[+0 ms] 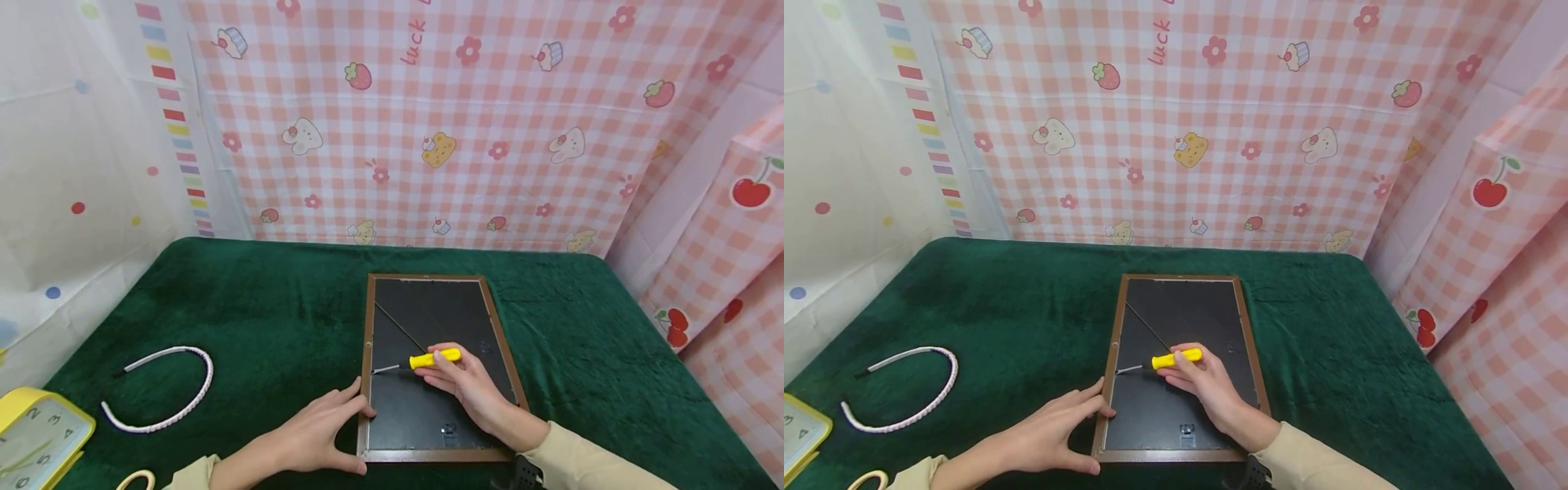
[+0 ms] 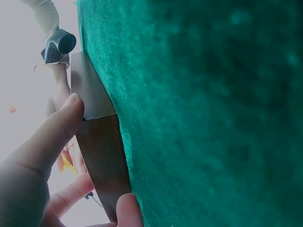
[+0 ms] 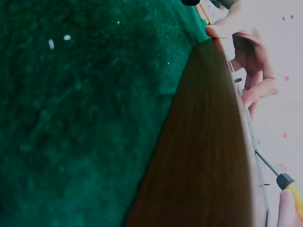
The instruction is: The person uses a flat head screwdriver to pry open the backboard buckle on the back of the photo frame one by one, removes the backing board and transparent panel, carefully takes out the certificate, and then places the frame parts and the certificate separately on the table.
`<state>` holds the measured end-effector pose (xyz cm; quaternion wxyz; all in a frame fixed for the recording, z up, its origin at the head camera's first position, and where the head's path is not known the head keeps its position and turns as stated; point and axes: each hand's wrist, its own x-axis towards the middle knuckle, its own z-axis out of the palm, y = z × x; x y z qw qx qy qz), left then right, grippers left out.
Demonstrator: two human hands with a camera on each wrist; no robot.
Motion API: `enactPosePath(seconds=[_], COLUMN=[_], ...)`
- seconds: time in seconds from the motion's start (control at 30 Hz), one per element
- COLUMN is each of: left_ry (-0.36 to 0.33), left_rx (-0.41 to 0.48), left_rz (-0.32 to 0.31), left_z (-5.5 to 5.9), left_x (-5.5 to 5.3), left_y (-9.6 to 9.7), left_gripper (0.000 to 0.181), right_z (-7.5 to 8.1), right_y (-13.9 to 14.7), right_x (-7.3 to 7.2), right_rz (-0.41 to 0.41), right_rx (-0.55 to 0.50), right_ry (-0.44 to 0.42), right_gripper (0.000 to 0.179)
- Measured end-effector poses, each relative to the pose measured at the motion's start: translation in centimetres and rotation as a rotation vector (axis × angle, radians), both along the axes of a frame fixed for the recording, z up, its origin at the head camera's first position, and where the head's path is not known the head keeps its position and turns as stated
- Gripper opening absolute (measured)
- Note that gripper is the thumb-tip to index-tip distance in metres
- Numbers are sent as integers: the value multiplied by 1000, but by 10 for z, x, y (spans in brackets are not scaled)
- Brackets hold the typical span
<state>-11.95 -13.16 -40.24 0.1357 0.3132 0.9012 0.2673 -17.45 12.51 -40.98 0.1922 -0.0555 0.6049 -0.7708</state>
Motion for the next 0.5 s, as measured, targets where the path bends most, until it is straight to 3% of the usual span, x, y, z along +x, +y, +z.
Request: enactPosePath(seconds=[0.17, 0.5], left_ry=[0, 1], left_rx=[6, 15], left_rz=[-2, -7], left_z=[0, 0], left_x=[0, 0], left_y=[0, 0], left_gripper=[50, 49], right_z=[3, 26], right_y=[-2, -20], right_x=[-1, -7], right_rz=[8, -14], right_rx=[47, 277], right_ry=[56, 294], right_gripper=[47, 32])
